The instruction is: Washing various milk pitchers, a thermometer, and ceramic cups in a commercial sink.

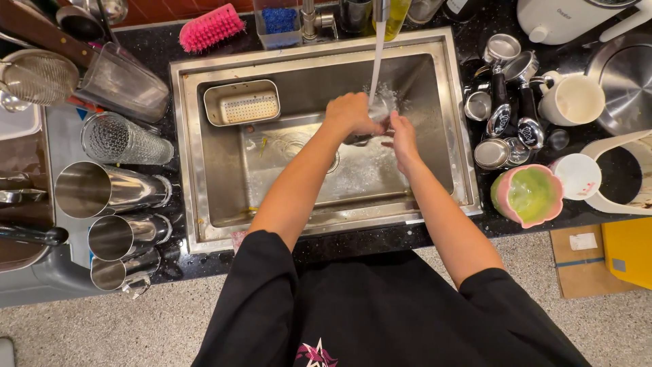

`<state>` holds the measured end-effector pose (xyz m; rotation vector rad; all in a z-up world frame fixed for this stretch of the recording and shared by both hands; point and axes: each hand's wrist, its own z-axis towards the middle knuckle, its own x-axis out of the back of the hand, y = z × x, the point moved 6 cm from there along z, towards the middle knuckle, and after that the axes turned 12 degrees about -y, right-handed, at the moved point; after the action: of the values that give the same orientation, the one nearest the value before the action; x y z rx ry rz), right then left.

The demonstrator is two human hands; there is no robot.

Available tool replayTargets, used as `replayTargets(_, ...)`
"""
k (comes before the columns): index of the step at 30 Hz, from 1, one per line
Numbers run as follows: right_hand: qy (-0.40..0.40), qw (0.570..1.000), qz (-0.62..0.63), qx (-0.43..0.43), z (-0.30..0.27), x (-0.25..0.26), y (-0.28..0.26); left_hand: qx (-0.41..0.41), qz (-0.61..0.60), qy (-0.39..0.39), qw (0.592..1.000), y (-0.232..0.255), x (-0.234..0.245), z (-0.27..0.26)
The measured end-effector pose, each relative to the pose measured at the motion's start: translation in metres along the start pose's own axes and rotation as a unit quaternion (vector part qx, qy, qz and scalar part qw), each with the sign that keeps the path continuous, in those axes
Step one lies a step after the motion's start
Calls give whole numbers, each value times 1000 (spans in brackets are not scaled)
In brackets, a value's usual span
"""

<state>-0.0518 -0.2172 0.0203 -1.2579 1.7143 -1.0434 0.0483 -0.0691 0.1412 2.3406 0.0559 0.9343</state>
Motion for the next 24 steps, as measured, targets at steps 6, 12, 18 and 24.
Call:
replayTargets(6,-104,956,275,-17,4,-8,-3,-177,364,31,914,33,-20,42)
replayTargets(12,-27,975,207,79,17,12,-6,-183,-40,-77,979,-19,-34,83)
replayTargets(18,83,985,23,149,28,-13,-27,-196,-582,124,779,-96,-93,126)
replayTargets(24,67,903,-363,221,14,-44,-71,24,-703,15,711,-103,-103,76)
